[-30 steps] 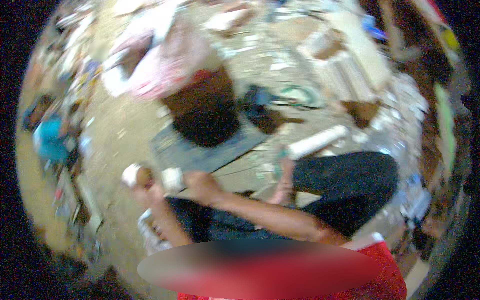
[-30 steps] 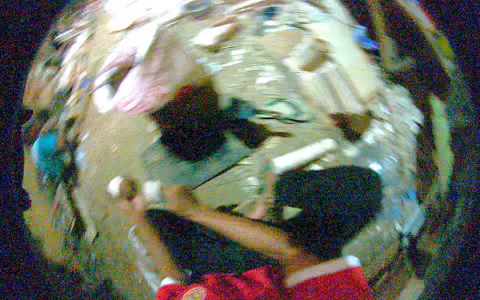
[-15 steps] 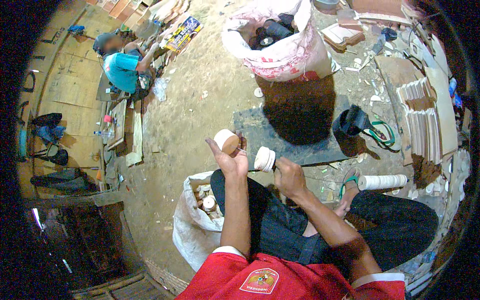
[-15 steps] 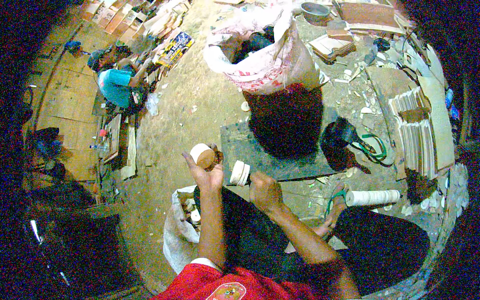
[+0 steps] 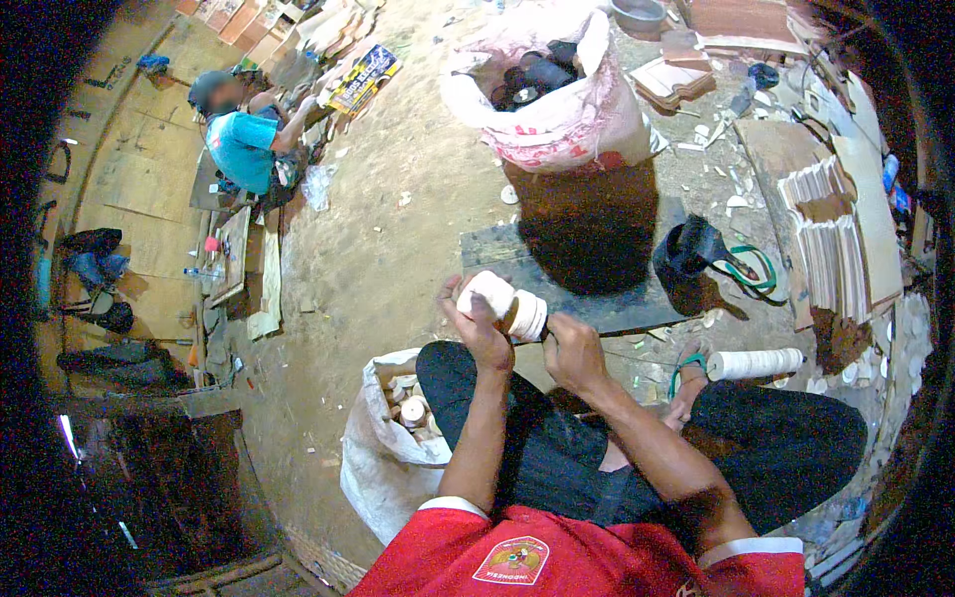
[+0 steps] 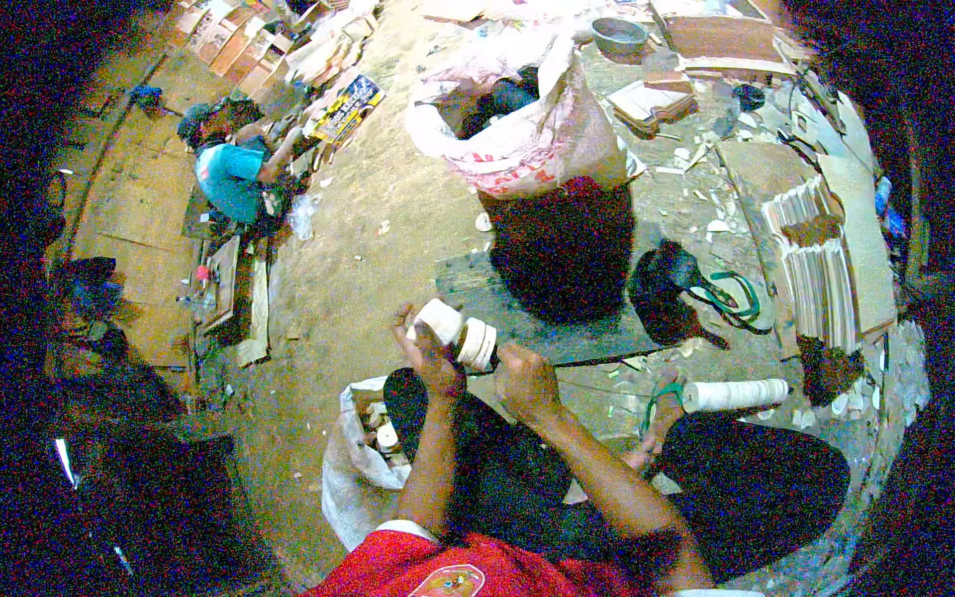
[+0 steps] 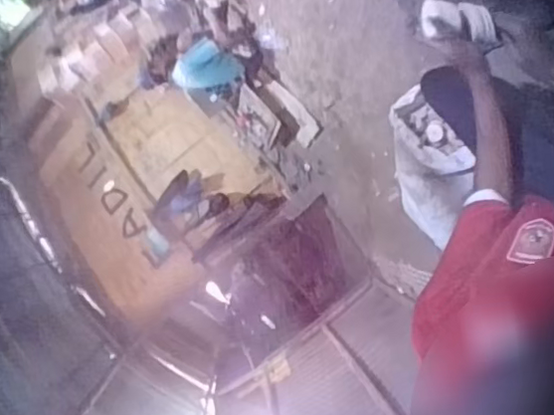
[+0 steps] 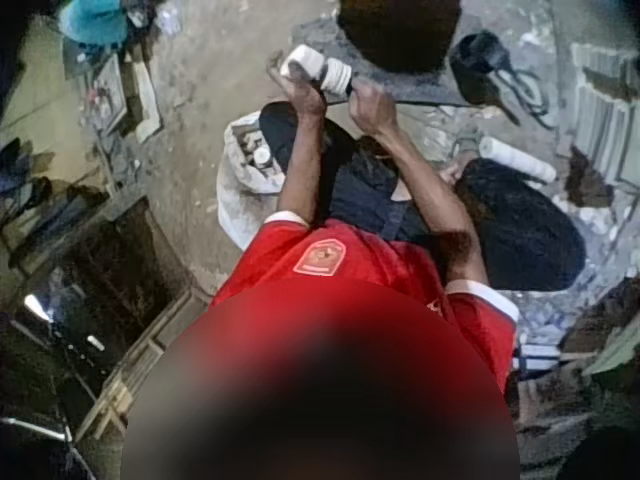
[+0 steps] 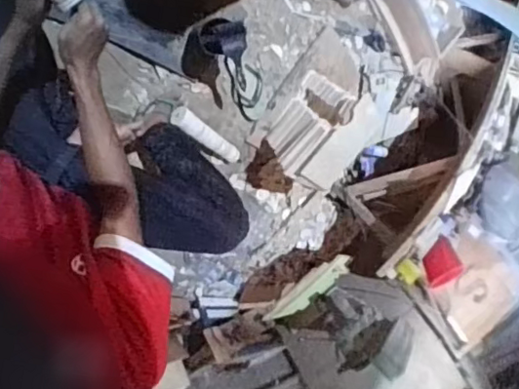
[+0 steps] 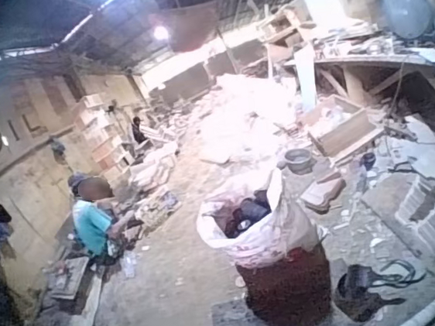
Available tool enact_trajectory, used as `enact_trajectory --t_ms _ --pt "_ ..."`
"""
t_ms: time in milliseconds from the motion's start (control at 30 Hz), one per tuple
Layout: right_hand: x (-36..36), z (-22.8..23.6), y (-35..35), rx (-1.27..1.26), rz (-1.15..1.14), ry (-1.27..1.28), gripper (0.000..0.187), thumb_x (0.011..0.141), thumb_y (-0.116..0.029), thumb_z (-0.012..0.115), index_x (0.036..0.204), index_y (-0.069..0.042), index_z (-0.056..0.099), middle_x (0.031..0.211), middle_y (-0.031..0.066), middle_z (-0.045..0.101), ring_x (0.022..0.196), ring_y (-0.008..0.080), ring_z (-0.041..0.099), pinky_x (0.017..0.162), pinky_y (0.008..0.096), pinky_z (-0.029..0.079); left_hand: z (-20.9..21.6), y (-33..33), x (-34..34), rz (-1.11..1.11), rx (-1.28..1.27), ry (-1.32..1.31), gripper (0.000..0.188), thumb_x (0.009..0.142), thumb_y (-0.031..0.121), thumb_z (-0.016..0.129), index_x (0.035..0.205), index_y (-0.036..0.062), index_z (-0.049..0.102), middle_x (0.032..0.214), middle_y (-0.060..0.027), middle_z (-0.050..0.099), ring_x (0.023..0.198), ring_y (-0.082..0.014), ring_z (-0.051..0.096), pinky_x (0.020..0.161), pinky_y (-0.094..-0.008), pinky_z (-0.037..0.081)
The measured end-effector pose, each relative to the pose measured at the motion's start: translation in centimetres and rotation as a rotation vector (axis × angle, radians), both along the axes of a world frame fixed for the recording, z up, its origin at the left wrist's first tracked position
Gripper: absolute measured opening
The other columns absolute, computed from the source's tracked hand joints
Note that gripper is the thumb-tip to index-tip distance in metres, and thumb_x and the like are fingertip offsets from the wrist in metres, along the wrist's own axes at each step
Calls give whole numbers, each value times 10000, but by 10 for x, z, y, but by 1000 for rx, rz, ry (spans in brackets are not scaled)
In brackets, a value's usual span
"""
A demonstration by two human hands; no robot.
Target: The person sits on the floor and repeatedly picks up small cylindrical wooden spools from a white sack. They mount each spool on a thin metal rod and use a paintbrush to apply black paint to the spool's surface. After painting, the person removes the spool from the rod and places it into a large sack nearby.
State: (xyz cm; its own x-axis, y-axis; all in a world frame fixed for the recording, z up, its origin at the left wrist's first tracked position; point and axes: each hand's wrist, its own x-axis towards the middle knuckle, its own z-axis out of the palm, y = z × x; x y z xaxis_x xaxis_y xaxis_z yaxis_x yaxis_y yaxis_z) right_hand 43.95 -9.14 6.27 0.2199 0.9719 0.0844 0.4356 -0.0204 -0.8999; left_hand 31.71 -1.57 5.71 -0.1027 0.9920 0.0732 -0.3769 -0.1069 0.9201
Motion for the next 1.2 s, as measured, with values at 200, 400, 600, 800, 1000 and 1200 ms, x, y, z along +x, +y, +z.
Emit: enact_trajectory --t_ms 200,400,600,800,1000,1200 --pt "21 1 1 267 -99 135 232 738 33 534 946 46 635 890 258 627 864 469 609 750 492 495 36 14 -24 -553 -37 394 726 962 603 469 1399 23 469 1420 -138 498 1346 -280 435 1145 -435 303" --pt "69 21 -26 236 -46 -36 325 725 13 504 1005 24 668 947 249 651 881 432 624 802 496 497 126 12 16 -577 403 821 175 949 117 595 928 -12 711 1046 -133 673 1006 -232 630 873 -347 494" --pt "214 120 -146 -464 -898 -473 341 830 36 491 1119 65 669 1024 236 706 993 339 683 919 403 512 207 -9 63 -599 714 806 54 875 31 661 846 -11 679 787 -117 647 682 -248 644 628 -320 498" --pt "211 163 -168 200 -276 -384 361 1023 -267 494 1158 43 620 1101 180 686 1036 254 641 900 382 499 285 -34 171 -579 1145 635 211 840 150 725 805 -34 625 693 -156 573 666 -321 619 586 -386 479" --pt "298 256 -154 -213 -902 -847 281 1028 -230 441 1066 -19 622 931 67 658 802 228 613 777 411 520 370 -53 210 -529 1180 528 272 939 280 648 1049 33 679 982 -166 705 845 -277 703 771 -386 536" --pt "446 341 -303 -390 -1225 -988 262 1017 -208 452 1048 -8 619 866 77 650 725 266 620 724 433 528 302 -11 1 -538 628 627 233 994 174 544 1018 -14 679 802 -59 667 721 -125 632 668 -280 510"
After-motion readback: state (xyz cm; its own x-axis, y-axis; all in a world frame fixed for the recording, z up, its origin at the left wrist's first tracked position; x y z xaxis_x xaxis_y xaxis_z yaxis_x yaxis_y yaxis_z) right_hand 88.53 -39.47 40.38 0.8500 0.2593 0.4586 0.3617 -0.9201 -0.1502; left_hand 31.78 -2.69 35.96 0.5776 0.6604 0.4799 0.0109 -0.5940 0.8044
